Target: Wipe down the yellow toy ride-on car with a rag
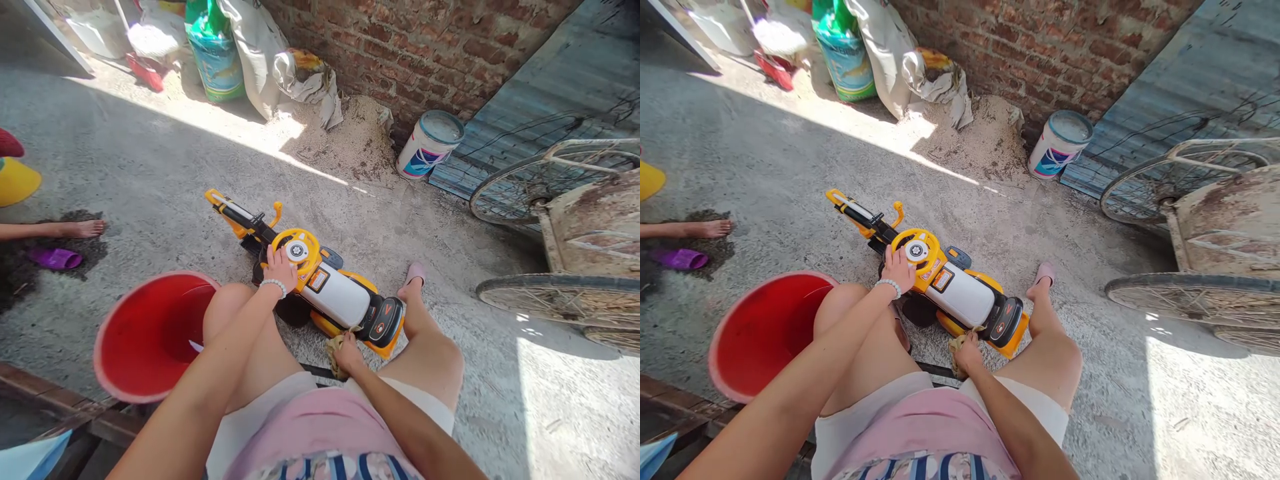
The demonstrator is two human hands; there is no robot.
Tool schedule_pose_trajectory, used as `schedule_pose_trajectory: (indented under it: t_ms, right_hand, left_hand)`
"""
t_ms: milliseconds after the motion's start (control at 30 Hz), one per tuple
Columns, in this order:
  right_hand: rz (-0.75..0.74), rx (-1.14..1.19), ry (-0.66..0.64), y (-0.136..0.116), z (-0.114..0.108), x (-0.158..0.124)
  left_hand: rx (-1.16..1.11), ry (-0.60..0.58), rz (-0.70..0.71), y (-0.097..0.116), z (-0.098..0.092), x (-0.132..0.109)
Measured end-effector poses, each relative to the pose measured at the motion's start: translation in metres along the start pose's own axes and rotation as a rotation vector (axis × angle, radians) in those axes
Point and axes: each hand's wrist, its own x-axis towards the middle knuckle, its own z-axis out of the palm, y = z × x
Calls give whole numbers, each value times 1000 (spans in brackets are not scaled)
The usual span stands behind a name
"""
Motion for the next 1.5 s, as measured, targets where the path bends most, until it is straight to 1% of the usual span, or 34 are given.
schedule_pose_trajectory:
  t_ms: [67, 133, 200, 233, 333, 400, 433, 467, 533, 567, 633, 700, 800, 867, 933, 1000, 1067, 1133, 1167, 1233, 1333, 1367, 1433, 1500]
  right_hand:
    - [26, 122, -25, -3, 1, -5]
    - [50, 215, -32, -7, -5, -8]
    - [45, 320, -37, -7, -19, -12]
    - [34, 370, -36, -6, -30, -16]
    - [-51, 594, -36, 4, -75, -33]
    - [-155, 847, -37, 17, -114, -49]
    - [-188, 904, -9, 25, -133, -57]
    - [-202, 906, 51, 33, -151, -63]
    - [-168, 778, 235, 46, -178, -72]
    - [-133, 682, 338, 51, -186, -73]
    - [-53, 477, 493, 55, -188, -70]
    - [-12, 273, 548, 52, -178, -64]
    - [3, 23, 535, 44, -155, -59]
    - [27, -69, 528, 41, -144, -61]
    - [26, -141, 507, 41, -137, -65]
    - [-14, -218, 487, 42, -131, -69]
    - [-33, -267, 492, 44, -126, -69]
    - [-5, -273, 517, 45, -126, -65]
    - [17, -270, 526, 45, -130, -61]
    - [54, -272, 522, 44, -146, -49]
    - [54, -315, 463, 39, -184, -24]
    - [43, -342, 419, 37, -197, -15]
    - [21, -410, 285, 31, -219, 4]
    - [6, -469, 161, 25, -235, 20]
  left_hand:
    - [0, 8, 4, 0, -1, 0]
    - [8, 6, -4, 0, -2, 0]
    - [27, -11, -17, 1, -3, 1]
    - [38, -21, -22, 2, -3, 1]
    - [62, -31, -40, 5, -4, 2]
    - [65, -20, -56, 7, -2, 3]
    - [63, -14, -64, 8, -2, 3]
    - [60, -8, -71, 9, -1, 3]
    - [52, -2, -75, 11, 1, 2]
    - [48, 3, -75, 11, 1, 1]
    - [36, 15, -74, 12, 1, -1]
    - [22, 26, -79, 13, 1, -3]
    - [5, 22, -87, 14, 0, -5]
    - [1, 9, -94, 14, -1, -5]
    - [-2, 1, -101, 13, 0, -4]
    - [-8, 11, -107, 12, 1, -3]
    - [-16, 31, -98, 12, 4, -2]
    - [-18, 47, -87, 12, 6, -1]
    - [-19, 48, -86, 12, 6, -1]
    - [-18, 46, -91, 12, 7, -1]
    - [-17, 41, -95, 13, 7, -1]
    - [-19, 37, -93, 13, 6, -1]
    - [-24, 29, -88, 12, 5, -1]
    - [-31, 27, -82, 12, 5, -1]
